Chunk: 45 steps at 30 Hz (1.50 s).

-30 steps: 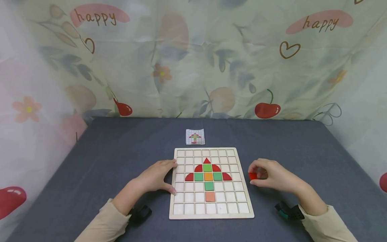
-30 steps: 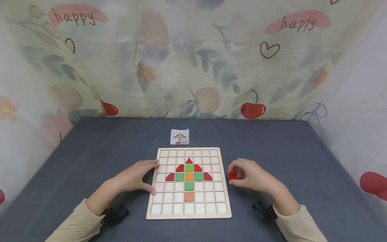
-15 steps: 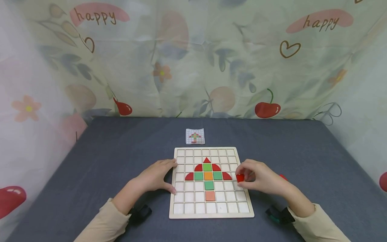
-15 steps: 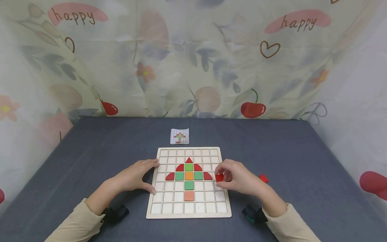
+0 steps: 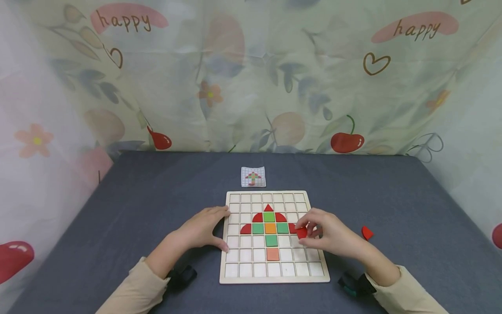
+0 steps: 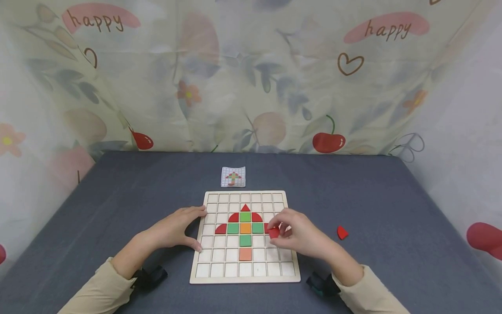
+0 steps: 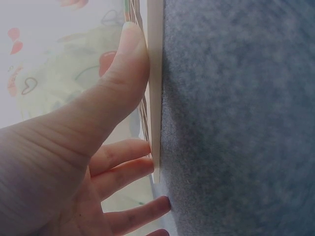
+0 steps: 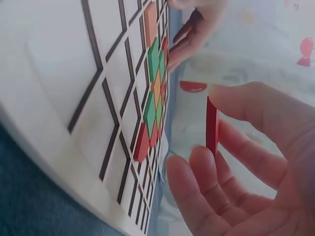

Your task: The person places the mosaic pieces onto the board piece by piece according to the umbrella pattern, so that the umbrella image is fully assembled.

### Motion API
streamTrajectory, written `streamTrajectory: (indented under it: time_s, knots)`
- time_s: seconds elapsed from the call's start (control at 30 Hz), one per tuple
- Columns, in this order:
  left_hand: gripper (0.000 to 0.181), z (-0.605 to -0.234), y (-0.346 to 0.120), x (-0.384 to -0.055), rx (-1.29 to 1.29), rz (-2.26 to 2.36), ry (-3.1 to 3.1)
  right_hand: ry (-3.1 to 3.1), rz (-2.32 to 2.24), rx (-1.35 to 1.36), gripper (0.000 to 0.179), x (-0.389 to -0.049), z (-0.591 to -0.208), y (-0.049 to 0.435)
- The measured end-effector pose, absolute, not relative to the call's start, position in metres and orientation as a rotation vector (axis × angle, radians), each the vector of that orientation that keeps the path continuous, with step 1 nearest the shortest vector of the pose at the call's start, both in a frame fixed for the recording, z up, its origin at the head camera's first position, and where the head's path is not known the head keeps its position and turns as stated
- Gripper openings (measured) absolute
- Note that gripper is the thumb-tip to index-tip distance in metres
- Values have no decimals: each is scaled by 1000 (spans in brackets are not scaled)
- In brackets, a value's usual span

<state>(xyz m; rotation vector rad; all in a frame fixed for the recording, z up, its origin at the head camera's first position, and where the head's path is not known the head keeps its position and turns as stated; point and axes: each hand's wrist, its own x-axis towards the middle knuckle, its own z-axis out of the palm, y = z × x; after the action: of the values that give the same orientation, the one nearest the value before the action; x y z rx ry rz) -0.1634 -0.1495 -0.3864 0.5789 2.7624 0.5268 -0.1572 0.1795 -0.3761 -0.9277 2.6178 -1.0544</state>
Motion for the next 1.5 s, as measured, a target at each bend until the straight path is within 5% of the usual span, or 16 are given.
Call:
streamTrajectory:
  time_s: [1.5]
  knots:
    - [93,-386,-150,-163,575,528,2765,2622,-873,-1080,17,-116,-392,126]
